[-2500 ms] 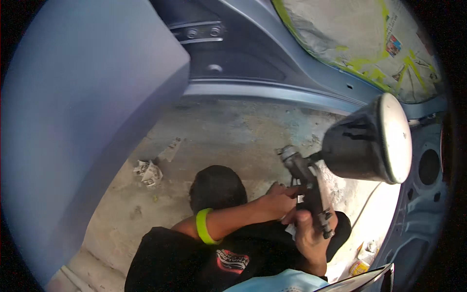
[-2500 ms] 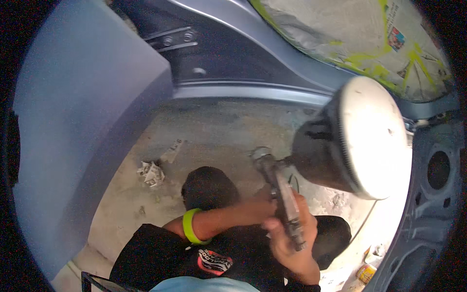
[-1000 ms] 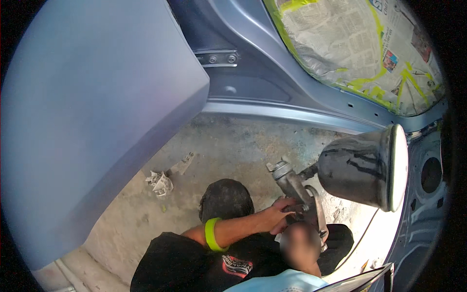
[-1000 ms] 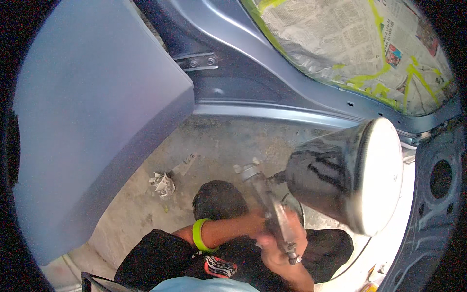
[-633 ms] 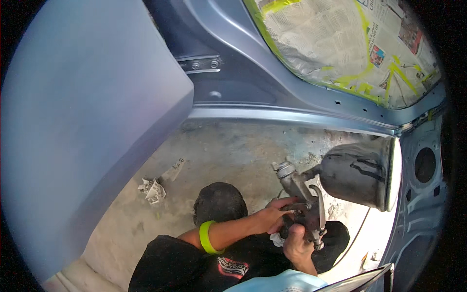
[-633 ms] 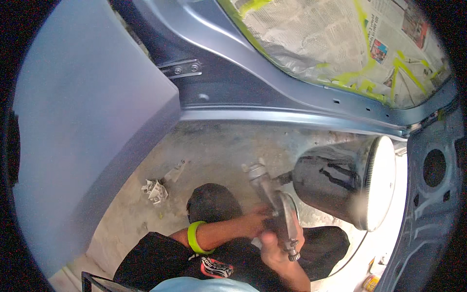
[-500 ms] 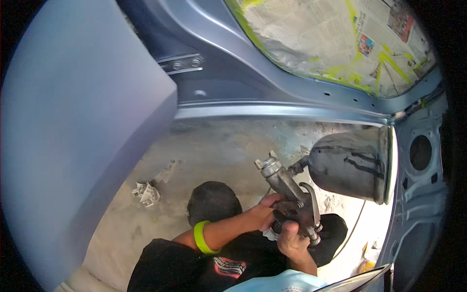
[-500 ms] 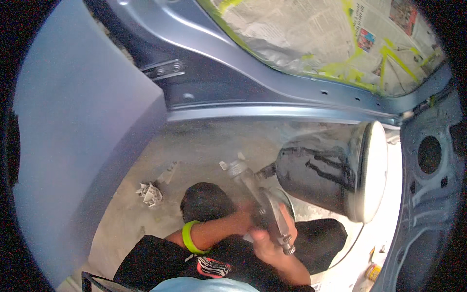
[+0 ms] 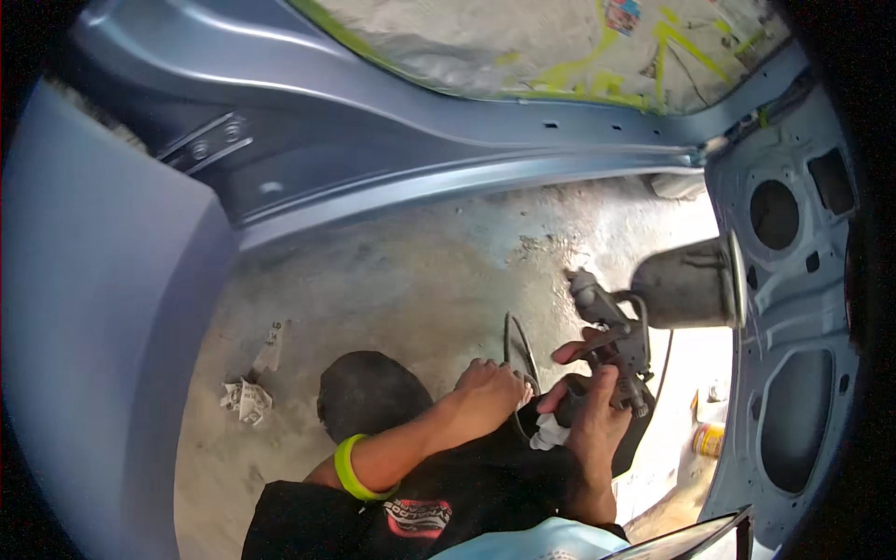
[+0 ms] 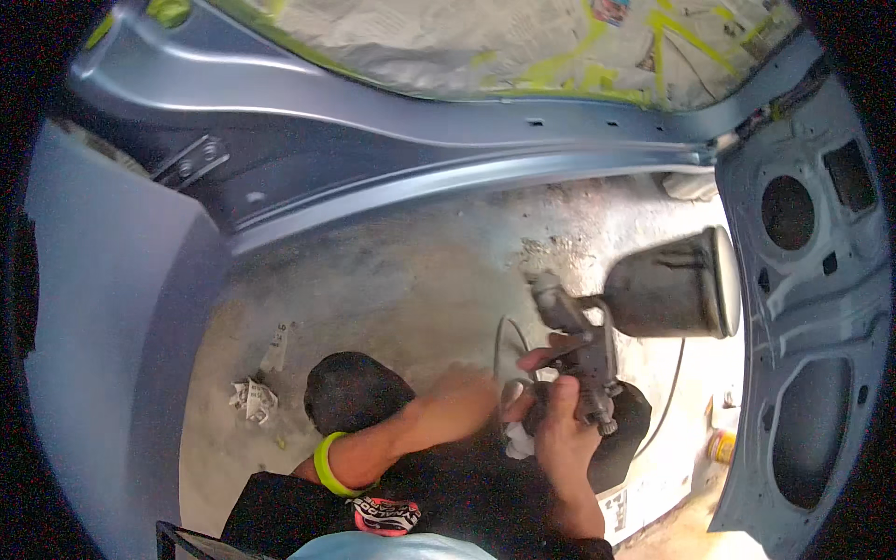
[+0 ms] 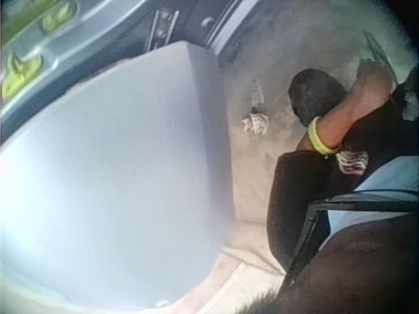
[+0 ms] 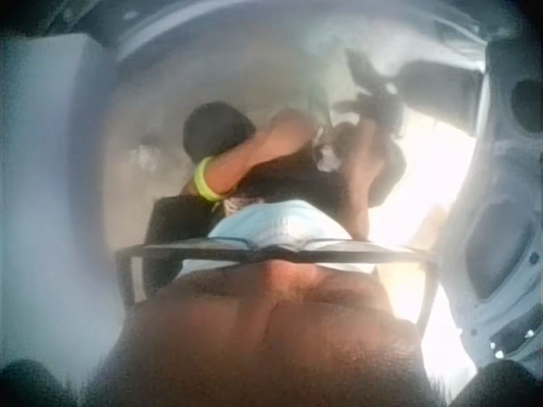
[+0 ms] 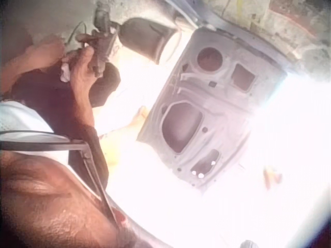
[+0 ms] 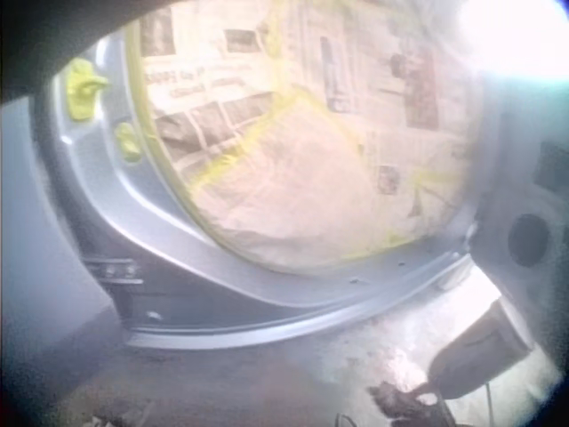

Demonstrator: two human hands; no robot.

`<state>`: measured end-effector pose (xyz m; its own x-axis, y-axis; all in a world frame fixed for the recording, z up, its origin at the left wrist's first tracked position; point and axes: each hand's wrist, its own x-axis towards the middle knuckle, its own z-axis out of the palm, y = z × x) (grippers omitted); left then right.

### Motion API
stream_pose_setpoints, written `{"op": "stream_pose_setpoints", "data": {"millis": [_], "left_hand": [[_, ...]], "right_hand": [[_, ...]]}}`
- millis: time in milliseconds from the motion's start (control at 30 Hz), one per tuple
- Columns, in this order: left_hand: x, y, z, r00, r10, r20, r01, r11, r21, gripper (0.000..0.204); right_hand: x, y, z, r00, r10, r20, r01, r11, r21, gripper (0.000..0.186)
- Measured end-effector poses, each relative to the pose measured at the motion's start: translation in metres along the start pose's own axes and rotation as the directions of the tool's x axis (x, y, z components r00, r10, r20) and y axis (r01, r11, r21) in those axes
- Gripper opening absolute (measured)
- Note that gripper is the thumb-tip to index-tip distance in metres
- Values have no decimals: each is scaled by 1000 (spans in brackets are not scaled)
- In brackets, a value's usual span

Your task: The person prepares and paints the lower portion of a car door using a spray gun.

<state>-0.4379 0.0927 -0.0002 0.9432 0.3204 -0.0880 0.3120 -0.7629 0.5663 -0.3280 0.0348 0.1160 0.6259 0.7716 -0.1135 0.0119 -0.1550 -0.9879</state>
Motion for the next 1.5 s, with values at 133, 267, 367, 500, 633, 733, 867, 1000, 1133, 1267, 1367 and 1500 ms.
{"op": "stream_pose_setpoints", "data": {"millis": [133,267,367,500,633,733,867,1000,1133,1267,1367,1500], "left_hand": [[2,-6,36,954,59,-292,-9,985,169,14],[6,-6,36,959,42,-281,-26,998,58,18],[8,-8,22,994,7,-113,-2,999,45,21],[6,1,2,998,-54,13,53,997,59,23],[10,2,26,990,7,-143,1,998,56,24],[15,-2,44,993,-30,-115,5,977,-215,22],[25,-2,-11,993,-46,109,62,986,-152,17],[23,0,-20,982,-33,184,47,996,-75,15],[19,-16,-1,951,-114,287,119,993,0,18],[20,-22,-7,929,-176,326,178,984,24,21],[18,-25,1,941,-157,300,148,988,54,23],[20,-30,11,936,-175,307,156,984,87,23]], "right_hand": [[8,-7,-14,947,-35,318,17,998,58,74],[27,-10,-34,924,23,381,-44,998,47,83],[50,-22,-44,971,38,235,-10,993,-118,72],[85,-26,-81,983,-72,-169,12,944,-329,58],[101,-26,-116,915,-254,-315,85,882,-464,39],[101,-30,-120,917,-242,-318,84,895,-439,46],[98,-35,-127,985,-138,-100,98,939,-331,63],[101,-36,-136,993,-77,94,91,982,-164,76],[117,-34,-147,984,-71,162,101,977,-188,77],[151,-31,-178,998,-55,-2,52,960,-276,47],[182,-33,-194,958,-176,-224,78,918,-388,38],[196,-23,-202,890,-280,-360,101,891,-444,37]]}}
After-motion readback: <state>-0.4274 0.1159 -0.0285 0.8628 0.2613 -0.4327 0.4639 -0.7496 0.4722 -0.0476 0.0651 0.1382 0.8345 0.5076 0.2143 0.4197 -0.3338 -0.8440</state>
